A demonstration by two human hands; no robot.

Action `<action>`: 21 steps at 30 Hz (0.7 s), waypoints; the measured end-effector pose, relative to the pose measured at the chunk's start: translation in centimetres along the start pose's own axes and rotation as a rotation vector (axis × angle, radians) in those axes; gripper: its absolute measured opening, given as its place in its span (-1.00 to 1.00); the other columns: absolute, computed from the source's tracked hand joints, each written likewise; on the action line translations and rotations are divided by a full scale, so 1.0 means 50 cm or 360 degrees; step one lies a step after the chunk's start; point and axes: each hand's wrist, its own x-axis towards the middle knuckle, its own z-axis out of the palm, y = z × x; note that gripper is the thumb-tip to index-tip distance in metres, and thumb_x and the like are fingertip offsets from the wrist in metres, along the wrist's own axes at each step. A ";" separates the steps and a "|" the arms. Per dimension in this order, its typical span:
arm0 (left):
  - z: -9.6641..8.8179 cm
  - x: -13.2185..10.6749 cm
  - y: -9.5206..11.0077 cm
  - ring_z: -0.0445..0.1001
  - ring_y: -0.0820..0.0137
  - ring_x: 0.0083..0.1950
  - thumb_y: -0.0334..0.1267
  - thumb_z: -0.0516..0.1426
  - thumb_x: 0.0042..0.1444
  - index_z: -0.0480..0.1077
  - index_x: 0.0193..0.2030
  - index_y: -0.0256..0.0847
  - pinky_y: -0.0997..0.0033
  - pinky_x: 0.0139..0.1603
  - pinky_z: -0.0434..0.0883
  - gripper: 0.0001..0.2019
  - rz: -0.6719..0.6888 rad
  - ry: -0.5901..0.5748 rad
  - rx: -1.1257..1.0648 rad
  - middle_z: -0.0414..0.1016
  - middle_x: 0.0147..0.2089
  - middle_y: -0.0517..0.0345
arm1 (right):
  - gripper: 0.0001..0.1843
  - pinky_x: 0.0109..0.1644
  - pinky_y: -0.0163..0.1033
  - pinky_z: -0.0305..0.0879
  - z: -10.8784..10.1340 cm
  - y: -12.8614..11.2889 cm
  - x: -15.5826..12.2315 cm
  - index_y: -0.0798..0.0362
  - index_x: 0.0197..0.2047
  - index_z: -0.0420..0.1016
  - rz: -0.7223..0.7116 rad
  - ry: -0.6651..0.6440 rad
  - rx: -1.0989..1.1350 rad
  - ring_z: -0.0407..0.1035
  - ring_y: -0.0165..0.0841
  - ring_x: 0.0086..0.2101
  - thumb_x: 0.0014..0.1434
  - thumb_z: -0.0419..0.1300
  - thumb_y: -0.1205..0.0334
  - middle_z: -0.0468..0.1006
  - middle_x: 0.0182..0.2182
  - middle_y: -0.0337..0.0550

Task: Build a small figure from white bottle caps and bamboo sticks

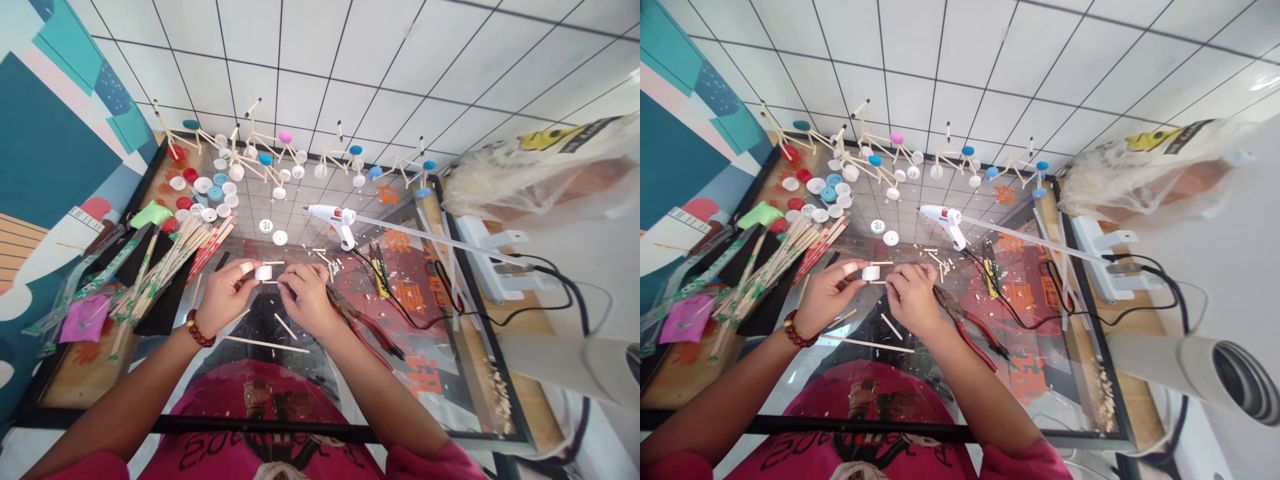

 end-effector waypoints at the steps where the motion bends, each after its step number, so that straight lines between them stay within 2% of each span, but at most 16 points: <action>1: 0.000 0.000 0.000 0.58 0.36 -0.13 -0.35 0.13 0.17 0.51 -0.04 -0.17 0.38 -0.10 0.55 -0.76 -0.0005 -0.0003 -0.0003 0.60 0.00 0.05 | -0.88 0.14 -0.09 -0.07 0.000 0.000 0.000 -0.01 -0.22 0.50 0.0003 -0.0008 -0.0006 0.40 -0.36 -0.15 0.24 0.14 0.35 0.54 -0.21 -0.21; 12: 0.000 0.000 0.001 0.58 0.37 -0.12 -0.35 0.13 0.17 0.51 -0.04 -0.19 0.45 -0.13 0.54 -0.76 -0.0002 -0.0013 -0.0019 0.59 -0.01 0.06 | -0.88 0.13 -0.08 -0.06 0.004 0.002 -0.001 -0.02 -0.24 0.50 -0.0013 0.0076 0.0059 0.40 -0.37 -0.17 0.22 0.17 0.37 0.54 -0.22 -0.24; 21: 0.000 0.000 -0.001 0.59 0.36 -0.13 -0.36 0.13 0.17 0.51 -0.04 -0.17 0.41 -0.11 0.55 -0.76 -0.0006 -0.0007 0.0020 0.60 0.01 0.06 | -0.87 0.14 -0.08 -0.06 0.004 0.003 -0.002 -0.02 -0.22 0.50 0.0005 0.0023 0.0035 0.39 -0.36 -0.15 0.23 0.15 0.36 0.54 -0.21 -0.21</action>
